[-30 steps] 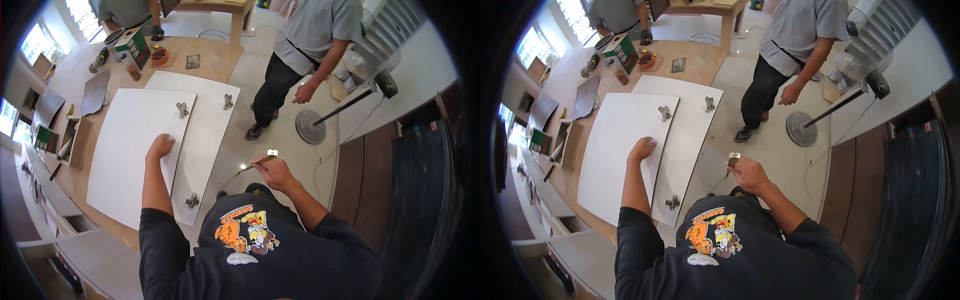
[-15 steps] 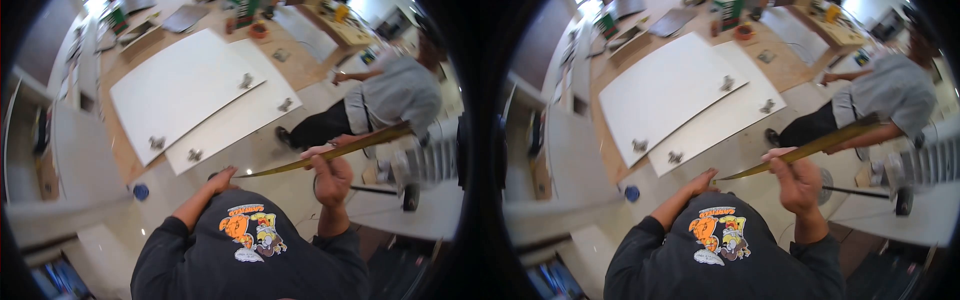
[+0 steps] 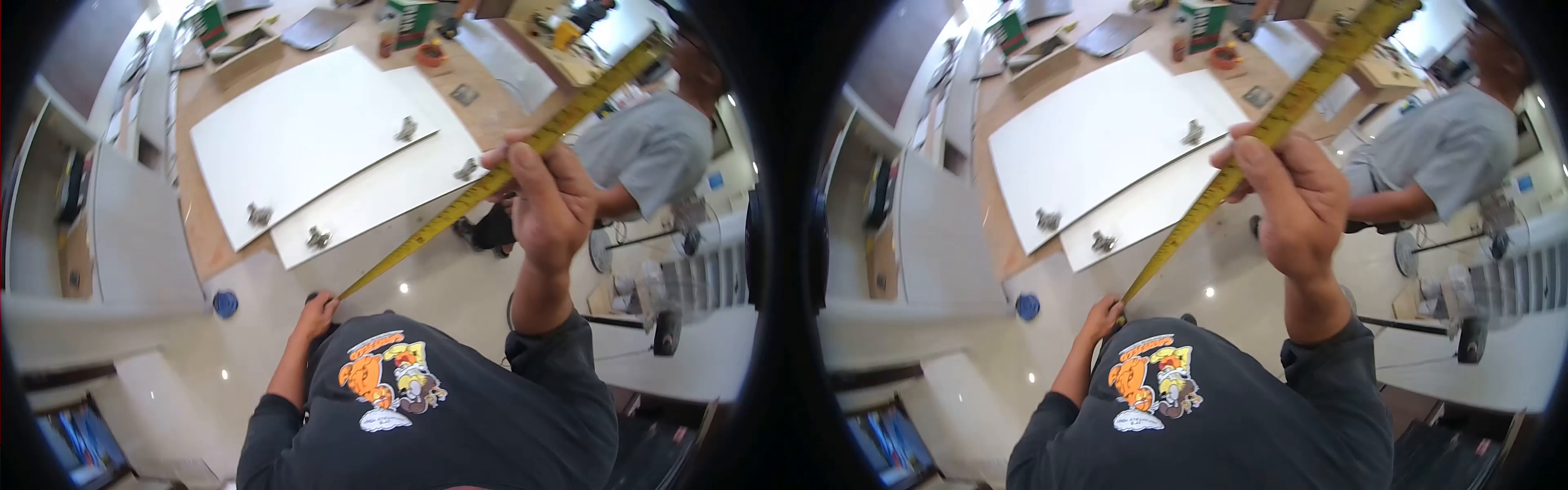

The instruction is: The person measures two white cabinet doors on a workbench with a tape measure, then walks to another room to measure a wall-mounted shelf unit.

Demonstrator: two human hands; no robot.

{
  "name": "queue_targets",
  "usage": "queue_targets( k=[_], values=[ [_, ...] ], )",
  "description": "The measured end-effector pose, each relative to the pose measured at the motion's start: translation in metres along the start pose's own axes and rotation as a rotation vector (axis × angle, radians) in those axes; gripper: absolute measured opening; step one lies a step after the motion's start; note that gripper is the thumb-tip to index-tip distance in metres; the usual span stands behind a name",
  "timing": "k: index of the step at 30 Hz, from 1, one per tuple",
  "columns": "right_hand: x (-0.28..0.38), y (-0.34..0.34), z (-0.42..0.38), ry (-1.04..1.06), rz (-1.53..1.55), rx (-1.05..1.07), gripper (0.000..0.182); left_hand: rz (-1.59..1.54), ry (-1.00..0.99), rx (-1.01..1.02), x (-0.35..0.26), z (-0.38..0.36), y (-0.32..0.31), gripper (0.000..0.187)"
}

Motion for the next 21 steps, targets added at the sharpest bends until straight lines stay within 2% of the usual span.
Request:
queue_targets(
  k=[2, 8, 11, 16, 17, 21],
  values=[
    [0.000, 0.003, 0.013, 0.049, -0.016, -0.027, 0.022, -0.080, -0.080, -0.086, 0.003, 0.000, 0.011, 0.018],
    [-0.011, 0.007, 0.041, 0.058, -0.002, -0.150, 0.023, -0.024, -0.255, -0.102, 0.018, 0.004, 0.073, 0.014],
    [-0.018, 0.003, 0.048, 0.073, 0.007, -0.193, 0.021, 0.018, -0.177, -0.036, 0.037, 0.004, 0.092, 0.016],
    [-0.024, 0.011, 0.063, 0.093, -0.138, -0.346, 0.021, -0.039, -0.126, -0.157, 0.100, -0.004, 0.112, 0.024],
    [-0.032, 0.023, 0.067, 0.063, -0.143, -0.414, 0.021, -0.080, -0.095, -0.177, 0.114, -0.003, 0.116, 0.026],
    [-0.113, 0.113, 0.068, -0.113, -0.158, -0.689, 0.017, 0.117, -0.294, -0.315, 0.074, -0.018, 0.174, 0.014]
  ],
)
Point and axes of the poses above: each hand's wrist, its own z-axis towards the middle knuckle, its own y-axis out of the back of the hand, x = y × z, the point moved 7 cm from there along z, towards the middle knuckle, and after that the axes turned 14 degrees about z, right-handed, at the moved point
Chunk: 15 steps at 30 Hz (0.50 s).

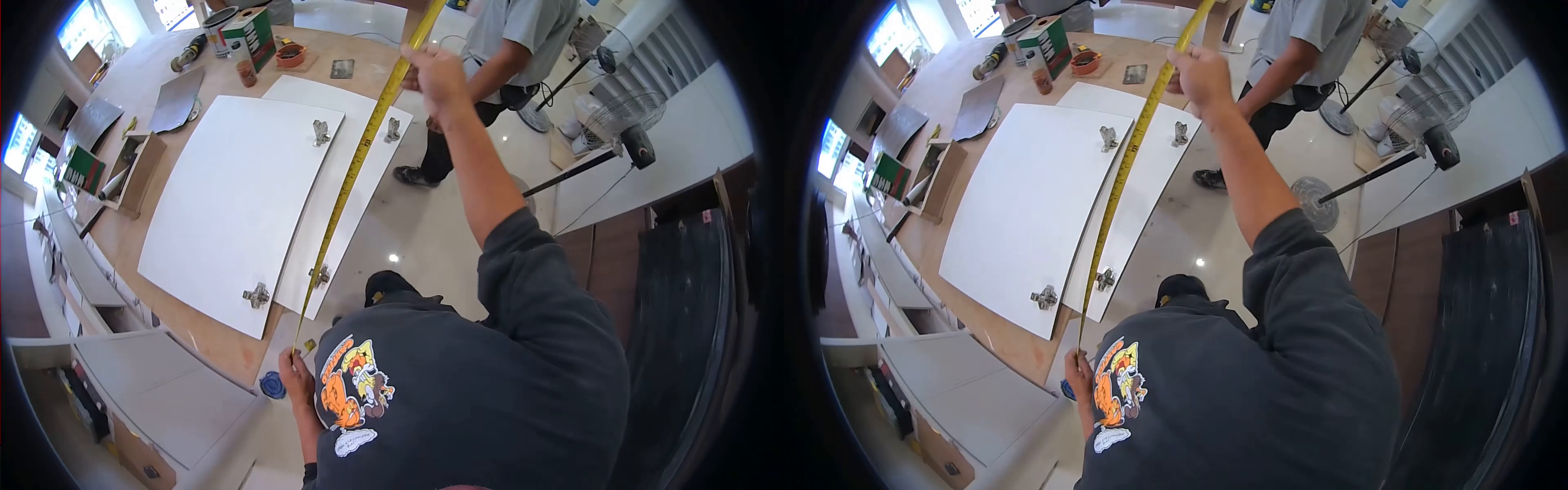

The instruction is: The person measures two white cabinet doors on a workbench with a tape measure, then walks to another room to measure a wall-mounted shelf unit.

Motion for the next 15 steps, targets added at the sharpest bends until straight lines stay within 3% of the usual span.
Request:
queue_targets(
  k=[2, 6, 10, 15],
  values=[
    [-0.074, 0.039, 0.029, -0.126, 0.032, -0.046, 0.017, 0.005, 0.031, 0.027, -0.002, 0.009, 0.018, 0.010],
    [-0.201, 0.069, 0.009, -0.344, 0.011, -0.210, 0.018, 0.016, 0.210, 0.149, 0.025, 0.019, 0.023, 0.015],
    [-0.259, 0.060, -0.036, -0.497, -0.028, -0.290, 0.022, 0.064, 0.280, 0.140, 0.017, 0.033, 0.037, 0.022],
    [-0.297, 0.070, -0.035, -0.576, -0.075, -0.298, 0.026, 0.139, 0.339, 0.162, 0.040, 0.049, 0.042, 0.026]
  ],
)
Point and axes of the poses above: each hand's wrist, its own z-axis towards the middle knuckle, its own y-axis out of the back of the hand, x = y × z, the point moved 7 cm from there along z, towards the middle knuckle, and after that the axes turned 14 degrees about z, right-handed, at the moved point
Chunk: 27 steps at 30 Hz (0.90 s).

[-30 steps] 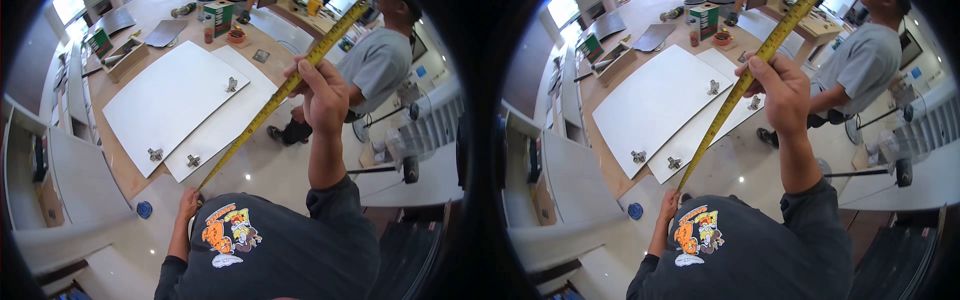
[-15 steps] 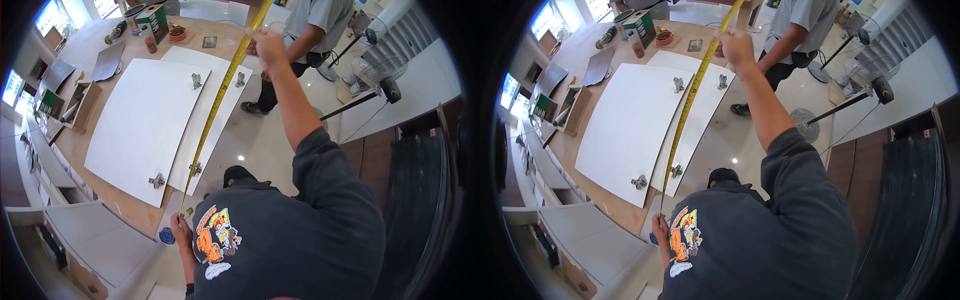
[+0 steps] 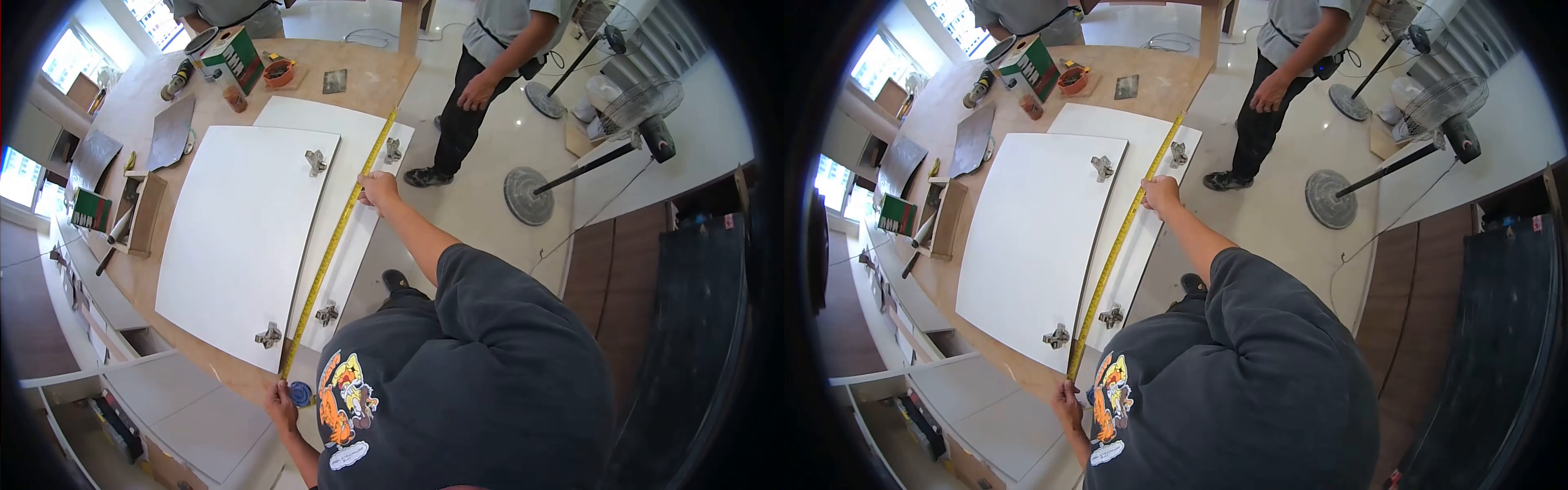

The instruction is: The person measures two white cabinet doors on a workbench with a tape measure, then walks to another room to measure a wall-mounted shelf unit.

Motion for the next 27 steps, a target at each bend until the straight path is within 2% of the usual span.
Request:
queue_targets(
  k=[6, 10, 12, 13, 15, 17, 19, 20, 22, 27],
  values=[
    [-0.014, 0.004, 0.014, -0.160, -0.232, 0.025, 0.026, 0.061, 0.119, 0.063, -0.012, 0.013, 0.009, 0.029],
    [-0.023, 0.000, 0.016, -0.198, -0.359, 0.105, 0.031, 0.097, 0.131, 0.044, 0.010, 0.013, 0.007, 0.030],
    [-0.018, -0.003, 0.012, -0.312, -0.387, 0.168, 0.032, 0.230, 0.101, 0.056, 0.019, 0.016, 0.007, 0.030],
    [-0.022, -0.006, 0.010, -0.382, -0.416, 0.211, 0.033, 0.185, 0.111, 0.050, 0.023, 0.015, 0.003, 0.031],
    [-0.033, -0.004, 0.021, -0.365, -0.345, 0.182, 0.035, 0.268, 0.140, 0.112, 0.023, 0.016, 0.000, 0.034],
    [-0.045, -0.003, 0.025, -0.420, -0.250, 0.269, 0.031, 0.255, 0.100, 0.056, 0.006, 0.013, 0.004, 0.033],
    [-0.041, -0.002, 0.024, -0.327, -0.349, 0.303, 0.029, 0.237, 0.164, 0.097, 0.008, 0.011, 0.000, 0.032],
    [-0.033, -0.002, 0.016, -0.253, -0.404, 0.234, 0.027, 0.222, 0.163, 0.102, -0.001, 0.010, 0.004, 0.031],
    [-0.031, -0.003, 0.017, -0.218, -0.457, 0.190, 0.025, 0.190, 0.130, 0.041, 0.008, 0.010, -0.004, 0.029],
    [-0.030, -0.005, 0.018, -0.214, -0.551, 0.177, 0.024, 0.155, 0.191, 0.061, 0.012, 0.008, -0.013, 0.027]
  ],
)
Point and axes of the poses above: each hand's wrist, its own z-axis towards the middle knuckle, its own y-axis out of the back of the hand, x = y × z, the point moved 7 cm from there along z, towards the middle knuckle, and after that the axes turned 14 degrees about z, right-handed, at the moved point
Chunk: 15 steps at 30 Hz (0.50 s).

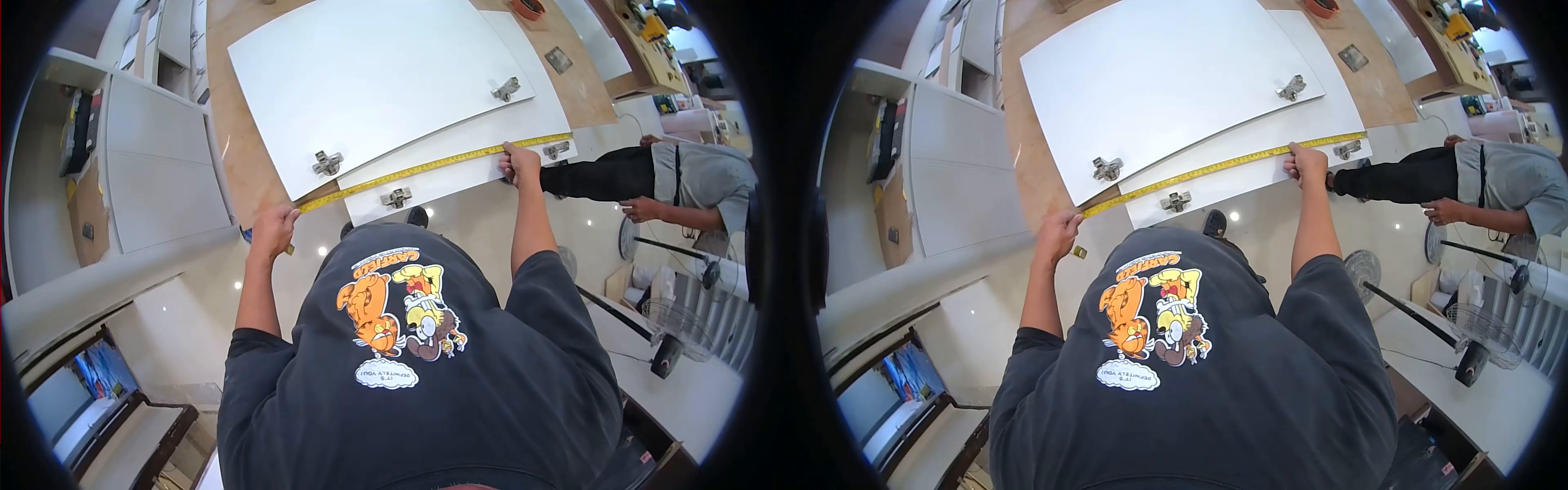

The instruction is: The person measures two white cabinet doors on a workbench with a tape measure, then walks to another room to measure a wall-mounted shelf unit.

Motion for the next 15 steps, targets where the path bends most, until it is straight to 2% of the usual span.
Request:
queue_targets(
  k=[8, 11, 15],
  values=[
    [0.001, -0.002, -0.004, 0.034, -0.062, 0.006, 0.027, -0.004, -0.005, -0.032, 0.004, -0.003, -0.008, 0.027],
    [0.003, -0.002, -0.011, 0.031, -0.067, -0.020, 0.026, 0.009, 0.028, 0.044, 0.003, -0.002, -0.008, 0.027],
    [0.007, -0.003, -0.016, 0.049, -0.100, -0.069, 0.028, -0.017, 0.015, 0.018, 0.002, -0.003, -0.005, 0.028]
  ],
)
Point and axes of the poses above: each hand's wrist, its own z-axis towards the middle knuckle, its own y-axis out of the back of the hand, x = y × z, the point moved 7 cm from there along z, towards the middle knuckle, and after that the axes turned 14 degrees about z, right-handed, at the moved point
